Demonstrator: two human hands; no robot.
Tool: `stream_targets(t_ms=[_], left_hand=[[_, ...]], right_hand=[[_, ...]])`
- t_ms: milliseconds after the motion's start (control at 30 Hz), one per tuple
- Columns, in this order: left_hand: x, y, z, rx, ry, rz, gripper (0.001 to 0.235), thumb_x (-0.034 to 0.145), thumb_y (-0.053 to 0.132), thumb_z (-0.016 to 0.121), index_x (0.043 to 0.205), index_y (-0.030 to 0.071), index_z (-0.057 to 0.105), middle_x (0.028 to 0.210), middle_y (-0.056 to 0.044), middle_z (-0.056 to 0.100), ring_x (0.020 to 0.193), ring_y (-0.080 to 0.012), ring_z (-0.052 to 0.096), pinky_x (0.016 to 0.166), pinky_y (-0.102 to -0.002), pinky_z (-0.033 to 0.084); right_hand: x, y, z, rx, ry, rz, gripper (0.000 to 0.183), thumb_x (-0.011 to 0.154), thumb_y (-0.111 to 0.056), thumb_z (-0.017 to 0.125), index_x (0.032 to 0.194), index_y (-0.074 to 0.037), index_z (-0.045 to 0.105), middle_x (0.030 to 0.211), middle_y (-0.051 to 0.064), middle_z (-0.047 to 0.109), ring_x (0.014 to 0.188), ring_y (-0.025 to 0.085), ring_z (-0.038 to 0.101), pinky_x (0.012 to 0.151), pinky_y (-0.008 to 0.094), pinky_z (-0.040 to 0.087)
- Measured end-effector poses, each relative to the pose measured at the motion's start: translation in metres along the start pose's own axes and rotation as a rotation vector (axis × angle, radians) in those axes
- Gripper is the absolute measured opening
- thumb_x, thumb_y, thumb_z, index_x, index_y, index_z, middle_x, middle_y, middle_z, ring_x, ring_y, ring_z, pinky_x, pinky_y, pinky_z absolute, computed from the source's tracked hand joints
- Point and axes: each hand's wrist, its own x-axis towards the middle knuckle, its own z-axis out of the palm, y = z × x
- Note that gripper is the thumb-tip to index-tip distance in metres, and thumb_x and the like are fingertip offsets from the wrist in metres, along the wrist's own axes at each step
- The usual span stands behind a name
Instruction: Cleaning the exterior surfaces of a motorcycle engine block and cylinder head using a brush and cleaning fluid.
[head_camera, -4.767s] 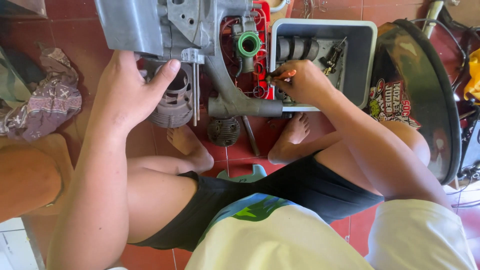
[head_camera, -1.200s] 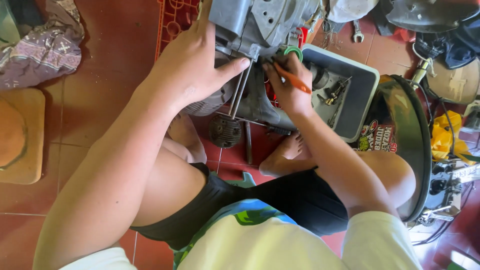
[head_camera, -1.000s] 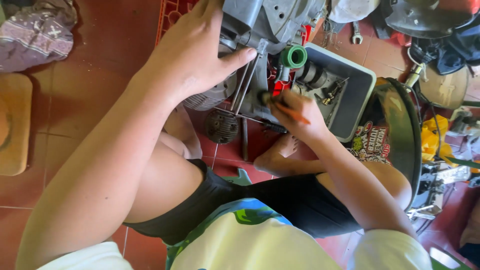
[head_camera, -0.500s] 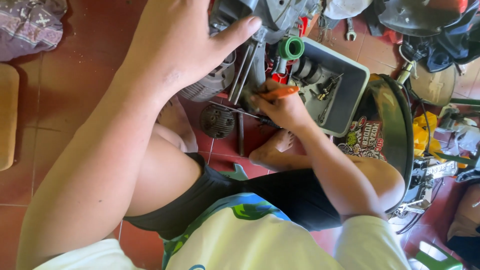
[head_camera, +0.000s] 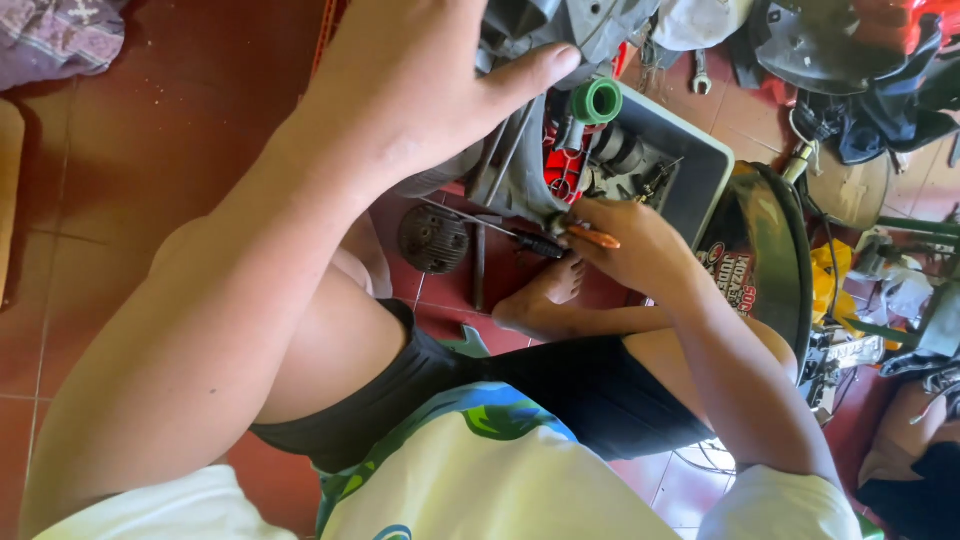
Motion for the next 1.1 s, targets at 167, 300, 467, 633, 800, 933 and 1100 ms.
stream_targets(t_ms=[167, 300, 467, 633, 800, 933, 1100], left_hand=[[0.002, 0.002, 0.006, 0.091, 0.004, -0.013, 0.043, 0.107, 0.04, 0.082, 0.112, -0.002, 0.071, 0.083, -0.017, 0.074, 0.05, -0.0308, 0.062, 0.047, -0.039, 0.05], [0.001, 0.002, 0.001, 0.077, -0.013, -0.04, 0.042, 0.107, 0.039, 0.082, 0.109, -0.002, 0.074, 0.082, -0.015, 0.076, 0.046, -0.0287, 0.063, 0.041, -0.037, 0.05], [-0.002, 0.001, -0.002, 0.115, -0.023, -0.017, 0.045, 0.109, 0.042, 0.082, 0.11, -0.002, 0.075, 0.083, -0.018, 0.076, 0.047, -0.0329, 0.064, 0.041, -0.04, 0.051], [0.001, 0.006, -0.003, 0.038, -0.014, -0.009, 0.042, 0.105, 0.034, 0.083, 0.117, -0.003, 0.07, 0.092, -0.02, 0.076, 0.058, -0.0337, 0.067, 0.053, -0.041, 0.054], [-0.003, 0.004, 0.004, 0.083, 0.001, -0.023, 0.04, 0.103, 0.038, 0.083, 0.112, 0.001, 0.072, 0.083, -0.014, 0.076, 0.049, -0.0302, 0.064, 0.044, -0.038, 0.051], [-0.004, 0.003, 0.012, 0.136, 0.038, -0.02, 0.045, 0.102, 0.044, 0.084, 0.114, 0.002, 0.071, 0.085, -0.015, 0.075, 0.05, -0.0287, 0.063, 0.045, -0.037, 0.05], [-0.004, 0.0, 0.016, 0.127, 0.049, -0.007, 0.043, 0.102, 0.043, 0.082, 0.109, 0.002, 0.071, 0.078, -0.014, 0.074, 0.043, -0.0291, 0.059, 0.041, -0.037, 0.049]], right_hand=[[0.036, -0.026, 0.041, 0.209, 0.36, -0.078, 0.017, 0.089, -0.006, 0.08, 0.098, 0.001, 0.067, 0.086, 0.011, 0.074, 0.064, 0.021, 0.066, 0.059, 0.031, 0.051], [0.045, -0.018, 0.053, 0.257, 0.352, -0.023, 0.019, 0.088, -0.009, 0.08, 0.093, 0.001, 0.064, 0.08, 0.011, 0.074, 0.058, 0.02, 0.066, 0.052, 0.03, 0.051], [0.038, -0.024, 0.02, 0.146, 0.355, 0.102, 0.017, 0.088, -0.011, 0.079, 0.09, 0.0, 0.066, 0.077, 0.009, 0.073, 0.059, 0.021, 0.064, 0.054, 0.032, 0.05], [0.058, -0.017, 0.046, 0.424, 0.322, 0.159, 0.017, 0.089, -0.012, 0.077, 0.1, -0.001, 0.07, 0.081, 0.006, 0.072, 0.066, 0.015, 0.064, 0.06, 0.026, 0.051], [0.059, -0.028, 0.022, 0.209, 0.573, 0.074, 0.019, 0.094, -0.006, 0.081, 0.089, 0.002, 0.064, 0.069, 0.006, 0.061, 0.056, 0.015, 0.048, 0.052, 0.028, 0.041], [0.071, -0.005, 0.045, 0.514, 0.412, 0.162, 0.012, 0.09, -0.004, 0.071, 0.101, 0.002, 0.069, 0.083, 0.008, 0.072, 0.07, 0.015, 0.064, 0.065, 0.024, 0.051], [0.078, -0.042, 0.021, -0.051, 0.568, -0.099, 0.014, 0.086, 0.004, 0.071, 0.093, 0.003, 0.059, 0.083, 0.015, 0.062, 0.057, 0.028, 0.054, 0.052, 0.039, 0.045]])
